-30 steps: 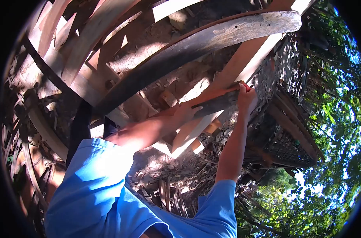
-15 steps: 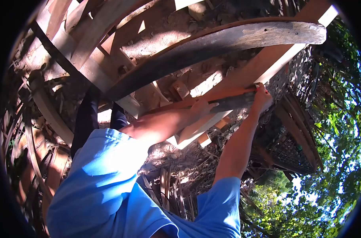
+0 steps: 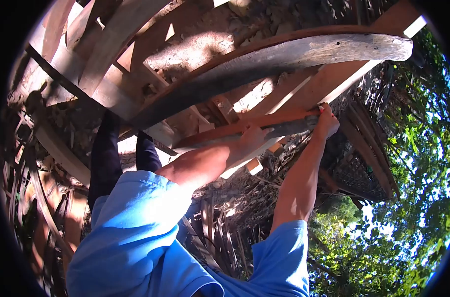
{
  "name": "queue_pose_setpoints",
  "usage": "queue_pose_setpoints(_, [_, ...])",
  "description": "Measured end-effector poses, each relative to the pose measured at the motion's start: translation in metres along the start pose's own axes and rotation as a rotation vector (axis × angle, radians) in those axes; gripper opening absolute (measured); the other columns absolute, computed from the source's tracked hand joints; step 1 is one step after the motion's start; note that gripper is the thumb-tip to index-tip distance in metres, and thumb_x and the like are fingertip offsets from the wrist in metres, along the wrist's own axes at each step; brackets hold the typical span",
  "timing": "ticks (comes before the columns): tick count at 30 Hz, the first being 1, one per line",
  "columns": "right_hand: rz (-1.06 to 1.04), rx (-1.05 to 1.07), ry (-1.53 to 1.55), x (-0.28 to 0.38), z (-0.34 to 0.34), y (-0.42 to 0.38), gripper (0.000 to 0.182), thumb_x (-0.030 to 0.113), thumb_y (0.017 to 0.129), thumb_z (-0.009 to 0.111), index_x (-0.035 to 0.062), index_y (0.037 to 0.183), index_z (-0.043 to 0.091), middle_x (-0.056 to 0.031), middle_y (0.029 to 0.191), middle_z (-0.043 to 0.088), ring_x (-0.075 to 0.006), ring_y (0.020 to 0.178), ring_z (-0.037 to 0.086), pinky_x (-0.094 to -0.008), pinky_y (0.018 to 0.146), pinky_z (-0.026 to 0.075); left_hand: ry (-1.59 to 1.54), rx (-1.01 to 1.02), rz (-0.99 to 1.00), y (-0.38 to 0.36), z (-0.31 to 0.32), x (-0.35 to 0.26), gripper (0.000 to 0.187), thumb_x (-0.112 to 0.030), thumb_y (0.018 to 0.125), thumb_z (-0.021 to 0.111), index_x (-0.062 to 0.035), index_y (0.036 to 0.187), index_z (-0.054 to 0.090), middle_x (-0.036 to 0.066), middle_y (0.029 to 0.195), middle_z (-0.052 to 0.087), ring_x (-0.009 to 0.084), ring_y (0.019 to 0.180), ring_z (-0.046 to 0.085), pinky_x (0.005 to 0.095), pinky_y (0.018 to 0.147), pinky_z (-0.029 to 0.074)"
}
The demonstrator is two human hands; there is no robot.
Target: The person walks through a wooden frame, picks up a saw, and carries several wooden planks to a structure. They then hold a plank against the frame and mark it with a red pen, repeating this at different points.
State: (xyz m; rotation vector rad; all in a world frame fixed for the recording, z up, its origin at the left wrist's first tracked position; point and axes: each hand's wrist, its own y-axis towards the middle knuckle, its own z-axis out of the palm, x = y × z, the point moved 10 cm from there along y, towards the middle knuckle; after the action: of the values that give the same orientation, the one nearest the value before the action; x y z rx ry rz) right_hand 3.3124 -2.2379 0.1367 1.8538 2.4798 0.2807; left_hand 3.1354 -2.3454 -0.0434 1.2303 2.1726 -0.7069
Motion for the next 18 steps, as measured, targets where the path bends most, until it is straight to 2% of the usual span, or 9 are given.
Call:
queue_pose_setpoints(2, [-0.034,-0.027,-0.036,-0.008,0.004,0.009,0.057,0.046,0.069,0.07,-0.0082,0.087,0.072,-0.0232,0.086,0.071,-0.0336,0.082,0.068,-0.0453,0.077,0.05,-0.109,0.008,-0.004,0.0,-0.007,0.003,0.06,-0.02,0.088,0.054,-0.0251,0.147,0.043,-0.001,0.05,0.041,0.0181,0.046,0.051,0.0371,0.044,0.033])
queue_pose_setpoints(6, [-0.106,-0.023,-0.012,0.008,-0.005,0.002,0.057,0.045,0.071,0.067,-0.0083,0.089,0.071,-0.024,0.088,0.071,-0.0363,0.087,0.068,-0.0456,0.078,0.05,-0.246,-0.019,-0.027,-0.002,-0.016,0.011,0.057,-0.021,0.089,0.054,-0.0237,0.145,0.045,-0.001,0.05,0.043,0.0186,0.047,0.052,0.0376,0.045,0.034])
queue_pose_setpoints(9, [-0.084,0.018,-0.123,0.011,-0.005,-0.004,0.056,0.045,0.073,0.065,-0.0082,0.089,0.071,-0.0237,0.087,0.071,-0.0371,0.086,0.068,-0.0456,0.078,0.051,-0.325,-0.055,-0.032,-0.002,-0.011,0.01,0.055,-0.022,0.089,0.053,-0.0227,0.144,0.047,-0.001,0.05,0.044,0.0189,0.047,0.053,0.0379,0.045,0.035])
queue_pose_setpoints(12, [-0.143,-0.027,-0.102,0.011,-0.005,0.0,0.055,0.045,0.074,0.064,-0.0075,0.087,0.071,-0.0232,0.084,0.071,-0.0375,0.083,0.069,-0.0457,0.077,0.051,-0.375,-0.097,-0.039,0.0,-0.012,0.012,0.054,-0.023,0.09,0.053,-0.0217,0.143,0.048,0.0,0.05,0.045,0.0192,0.048,0.054,0.0383,0.046,0.036])
queue_pose_setpoints(15, [-0.14,-0.015,-0.138,-0.003,0.005,-0.001,0.052,0.044,0.074,0.064,-0.007,0.086,0.071,-0.0231,0.082,0.07,-0.0374,0.081,0.069,-0.0459,0.076,0.051,-0.45,0.093,-0.115,-0.006,-0.02,0.019,0.047,-0.024,0.098,0.047,-0.0338,0.144,0.046,0.011,0.07,0.062,0.028,0.061,0.064,0.0439,0.065,0.053])
queue_pose_setpoints(18, [-0.236,0.018,-0.116,0.0,0.002,-0.009,0.05,0.043,0.074,0.064,-0.0058,0.084,0.072,-0.0235,0.081,0.07,-0.0376,0.08,0.069,-0.0458,0.075,0.051,-0.484,0.115,-0.074,-0.002,-0.003,0.016,0.045,-0.03,0.1,0.045,-0.0358,0.144,0.045,0.015,0.08,0.063,0.03,0.071,0.066,0.0435,0.069,0.054])
